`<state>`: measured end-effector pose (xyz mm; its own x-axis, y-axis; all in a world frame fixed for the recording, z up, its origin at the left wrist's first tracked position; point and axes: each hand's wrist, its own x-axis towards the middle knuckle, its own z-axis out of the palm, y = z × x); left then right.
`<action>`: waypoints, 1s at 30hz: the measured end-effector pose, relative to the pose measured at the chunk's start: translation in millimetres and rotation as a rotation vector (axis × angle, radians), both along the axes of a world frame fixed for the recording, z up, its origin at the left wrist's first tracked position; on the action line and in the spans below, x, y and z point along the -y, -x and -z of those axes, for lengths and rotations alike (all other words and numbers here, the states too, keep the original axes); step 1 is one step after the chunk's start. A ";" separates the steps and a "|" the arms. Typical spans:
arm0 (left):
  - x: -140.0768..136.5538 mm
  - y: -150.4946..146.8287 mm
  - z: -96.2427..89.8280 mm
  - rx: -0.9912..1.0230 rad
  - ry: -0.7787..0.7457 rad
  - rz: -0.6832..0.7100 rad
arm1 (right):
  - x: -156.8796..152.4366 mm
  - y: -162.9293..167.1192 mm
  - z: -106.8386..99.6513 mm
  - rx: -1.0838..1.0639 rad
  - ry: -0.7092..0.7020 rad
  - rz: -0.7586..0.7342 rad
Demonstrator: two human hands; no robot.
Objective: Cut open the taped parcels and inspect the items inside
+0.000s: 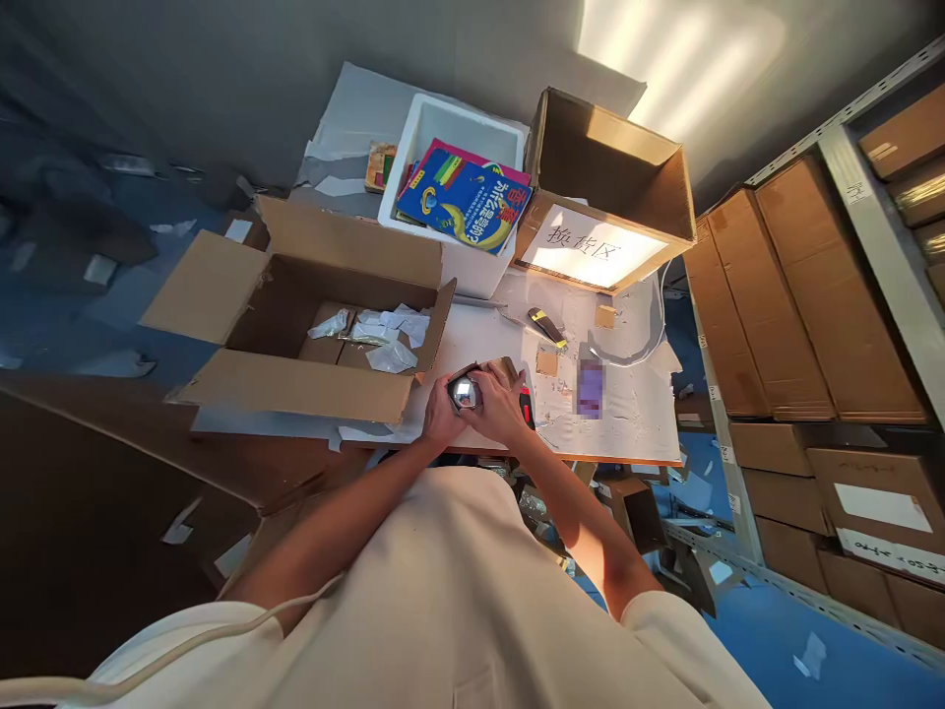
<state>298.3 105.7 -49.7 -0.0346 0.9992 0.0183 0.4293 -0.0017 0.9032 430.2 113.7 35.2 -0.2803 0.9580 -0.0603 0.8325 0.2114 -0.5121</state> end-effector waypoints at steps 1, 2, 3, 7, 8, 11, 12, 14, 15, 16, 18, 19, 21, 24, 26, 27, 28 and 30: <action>-1.0 1.4 -1.5 -0.004 -0.033 0.018 | -0.7 -0.7 -2.0 0.018 -0.001 -0.044; -2.3 2.7 -3.1 -0.007 -0.076 0.048 | -0.4 -2.4 -4.0 0.029 -0.007 -0.085; -4.0 4.1 -4.9 -0.010 -0.121 0.083 | 1.1 -5.1 -5.9 0.031 -0.020 -0.119; -12.4 9.3 -14.8 -0.042 -0.221 0.197 | 15.4 -28.7 -6.6 -0.110 -0.187 -0.088; -14.0 10.4 -17.1 -0.049 -0.227 0.213 | 18.8 -37.3 -3.7 -0.188 -0.250 -0.001; -15.5 12.6 -20.9 -0.066 -0.217 0.249 | 18.8 -61.7 11.8 -0.477 -0.291 0.370; -14.9 12.9 -20.9 -0.072 -0.205 0.254 | 14.8 -66.9 17.6 -0.576 -0.217 0.447; -12.8 12.7 -19.0 -0.073 -0.186 0.255 | 2.3 -70.2 26.0 -0.737 -0.003 0.451; -11.7 12.2 -17.4 -0.061 -0.183 0.249 | -4.7 -68.1 27.5 -0.789 0.087 0.397; -10.7 11.6 -15.5 -0.037 -0.187 0.233 | -11.5 -64.0 26.8 -0.817 0.145 0.328; -9.5 9.7 -11.9 0.020 -0.194 0.178 | -21.9 -52.1 19.9 -0.802 0.159 0.195; -9.2 8.6 -10.6 0.038 -0.188 0.151 | -25.0 -45.6 14.9 -0.762 0.143 0.123; -9.3 5.9 -9.1 0.051 -0.155 0.114 | -26.9 -34.0 5.5 -0.627 0.101 -0.048; -9.9 2.2 -9.7 0.061 -0.080 0.109 | -22.9 -23.7 0.1 -0.333 0.060 -0.277; -10.4 0.8 -10.3 0.075 -0.037 0.110 | -20.1 -20.9 2.3 -0.167 0.052 -0.340; -10.7 0.4 -10.3 0.078 -0.020 0.110 | -19.4 -20.1 3.9 -0.112 0.050 -0.346; -10.8 0.4 -9.9 0.079 -0.009 0.109 | -19.3 -19.4 5.4 -0.074 0.044 -0.344; -10.9 0.6 -8.2 0.074 -0.008 0.103 | -20.5 -18.2 6.9 -0.039 0.020 -0.336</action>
<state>297.7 116.5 -41.5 0.0668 0.9974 0.0273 0.3583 -0.0495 0.9323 448.5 134.2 28.3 -0.5825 0.8105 -0.0615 0.6979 0.4599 -0.5491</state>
